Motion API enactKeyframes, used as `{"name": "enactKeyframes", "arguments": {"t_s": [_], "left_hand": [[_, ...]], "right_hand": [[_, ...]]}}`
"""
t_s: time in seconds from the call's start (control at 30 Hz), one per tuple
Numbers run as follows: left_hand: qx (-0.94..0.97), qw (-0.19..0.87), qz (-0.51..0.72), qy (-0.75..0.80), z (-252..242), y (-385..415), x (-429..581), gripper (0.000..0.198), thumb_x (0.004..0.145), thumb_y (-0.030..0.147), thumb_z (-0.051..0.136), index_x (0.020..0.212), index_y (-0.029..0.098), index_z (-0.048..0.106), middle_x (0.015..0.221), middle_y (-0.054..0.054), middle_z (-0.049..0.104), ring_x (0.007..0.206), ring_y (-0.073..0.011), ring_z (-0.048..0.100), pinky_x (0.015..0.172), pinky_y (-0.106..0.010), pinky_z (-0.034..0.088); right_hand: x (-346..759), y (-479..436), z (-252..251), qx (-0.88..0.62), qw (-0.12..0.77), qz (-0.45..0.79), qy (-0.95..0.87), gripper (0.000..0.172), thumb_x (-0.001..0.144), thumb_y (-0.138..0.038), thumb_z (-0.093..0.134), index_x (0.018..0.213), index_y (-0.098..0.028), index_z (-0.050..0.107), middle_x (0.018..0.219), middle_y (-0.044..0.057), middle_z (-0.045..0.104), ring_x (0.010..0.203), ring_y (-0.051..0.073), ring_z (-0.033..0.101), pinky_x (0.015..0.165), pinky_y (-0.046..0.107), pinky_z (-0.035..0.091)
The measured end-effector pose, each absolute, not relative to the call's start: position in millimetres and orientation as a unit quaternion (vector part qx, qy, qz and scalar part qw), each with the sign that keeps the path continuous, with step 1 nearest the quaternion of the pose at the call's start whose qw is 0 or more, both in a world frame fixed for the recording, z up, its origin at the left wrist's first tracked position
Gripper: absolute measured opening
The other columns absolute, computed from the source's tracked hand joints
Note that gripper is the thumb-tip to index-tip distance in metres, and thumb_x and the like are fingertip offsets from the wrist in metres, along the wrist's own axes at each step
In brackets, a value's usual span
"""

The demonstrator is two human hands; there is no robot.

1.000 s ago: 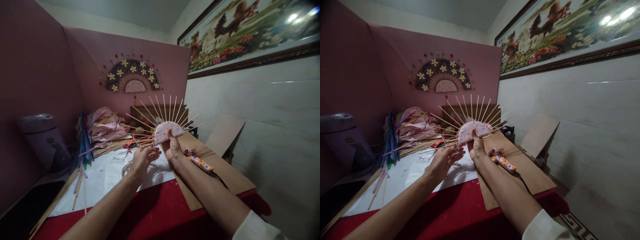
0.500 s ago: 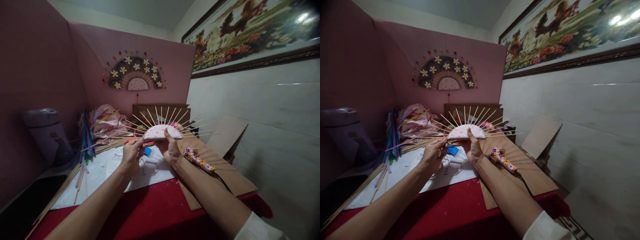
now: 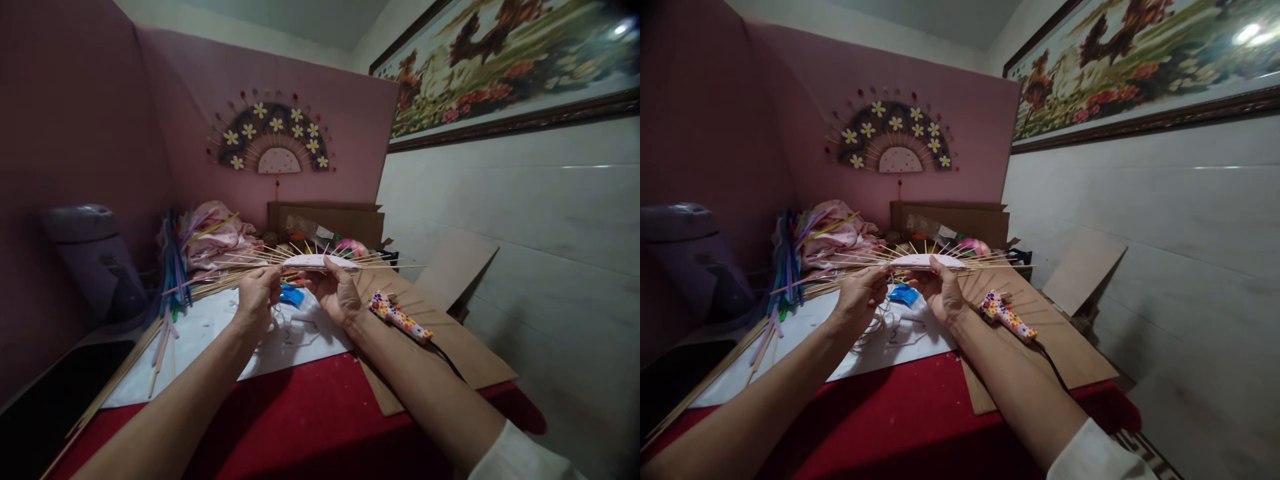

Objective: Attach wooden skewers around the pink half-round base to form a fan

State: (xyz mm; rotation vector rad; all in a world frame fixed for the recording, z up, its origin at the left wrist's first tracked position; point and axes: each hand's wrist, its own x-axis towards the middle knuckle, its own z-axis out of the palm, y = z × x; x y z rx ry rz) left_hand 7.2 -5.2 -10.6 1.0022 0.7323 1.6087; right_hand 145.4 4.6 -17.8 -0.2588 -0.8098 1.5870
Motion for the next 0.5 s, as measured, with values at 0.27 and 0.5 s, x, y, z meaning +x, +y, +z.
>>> {"name": "enactKeyframes", "arguments": {"t_s": [0.27,0.5], "left_hand": [[0.406,0.531,0.672,0.32,-10.0,-1.8,4.4,0.024,0.06,0.022,0.067,0.054,0.013,0.045,0.041,0.011,0.024,0.034,-0.0008,0.018,0.034,-0.018,0.009],[0.406,0.539,0.666,0.318,-10.9,-1.5,3.0,0.025,0.06,0.021,0.067,0.053,0.014,0.044,0.04,0.011,0.023,0.034,-0.001,0.018,0.034,-0.018,0.01]], "right_hand": [[143.3,7.7,-21.1,-0.109,0.614,0.665,-0.41,0.014,0.072,-0.015,0.062,0.085,-0.011,0.062,0.081,0.007,0.07,0.073,0.016,0.067,0.061,0.022,0.054],[143.9,10.5,-23.6,-0.105,0.627,0.659,-0.402,0.019,0.067,-0.022,0.07,0.08,-0.01,0.063,0.075,0.006,0.07,0.07,0.016,0.067,0.056,0.02,0.054]]}}
